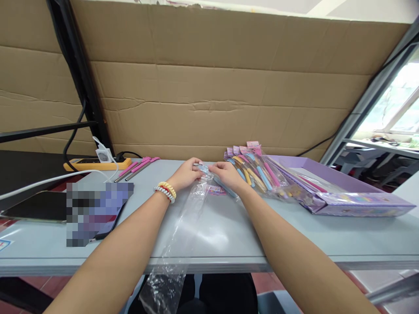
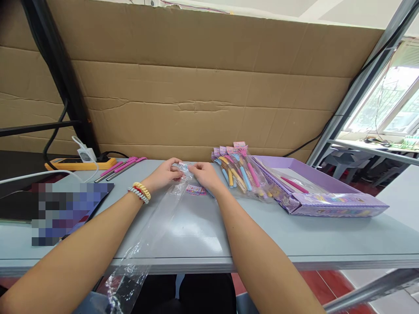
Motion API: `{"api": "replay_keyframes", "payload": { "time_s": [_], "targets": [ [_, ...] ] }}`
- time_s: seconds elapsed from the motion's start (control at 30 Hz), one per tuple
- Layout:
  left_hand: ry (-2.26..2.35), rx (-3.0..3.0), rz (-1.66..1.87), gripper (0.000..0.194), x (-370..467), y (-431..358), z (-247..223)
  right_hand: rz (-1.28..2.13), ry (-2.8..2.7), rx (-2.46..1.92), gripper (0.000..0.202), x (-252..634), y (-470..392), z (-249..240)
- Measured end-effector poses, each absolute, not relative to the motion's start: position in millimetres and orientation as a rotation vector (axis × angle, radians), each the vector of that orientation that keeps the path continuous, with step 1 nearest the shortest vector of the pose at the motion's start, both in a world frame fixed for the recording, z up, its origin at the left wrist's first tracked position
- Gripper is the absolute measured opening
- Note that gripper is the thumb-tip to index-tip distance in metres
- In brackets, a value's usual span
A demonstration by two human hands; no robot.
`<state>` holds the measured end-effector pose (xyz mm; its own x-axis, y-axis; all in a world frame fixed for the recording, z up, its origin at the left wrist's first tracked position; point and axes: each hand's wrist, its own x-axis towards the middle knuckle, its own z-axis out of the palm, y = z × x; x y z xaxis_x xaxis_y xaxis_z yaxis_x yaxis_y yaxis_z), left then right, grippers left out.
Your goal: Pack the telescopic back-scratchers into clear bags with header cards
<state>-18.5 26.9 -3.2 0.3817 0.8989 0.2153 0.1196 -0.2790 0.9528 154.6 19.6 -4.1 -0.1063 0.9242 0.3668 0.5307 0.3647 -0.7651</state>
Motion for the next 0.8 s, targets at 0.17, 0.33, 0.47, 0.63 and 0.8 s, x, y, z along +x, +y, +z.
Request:
{"api": "replay_keyframes", "payload": {
  "time_s": [0.17, 0.33, 0.47, 0.63, 0.8],
  "targets": [
    [0.969, 1.693, 0.994, 0.030, -18, 25, -1, 0.618, -1.773, -1.211, 0.031, 154, 21, -7],
    [1.006, 1.715, 1.084, 0.019, -18, 26, -1, 0.645, -1.781, -1.176, 0.032, 152, 20, -5],
    [1.020, 1.681, 1.105, 0.020, -18, 25, 1, 0.663, -1.809, -1.189, 0.026, 152, 20, -5],
    [1.085, 1.741, 0.989, 0.009, -18, 29, -2, 0.601, -1.792, -1.183, 0.027, 151, 22, -7],
    [1.352, 1.742, 1.103, 0.001, -25, 42, -9, 0.367, -1.693, -1.504, 0.027, 155, 22, -6]
  ]
}}
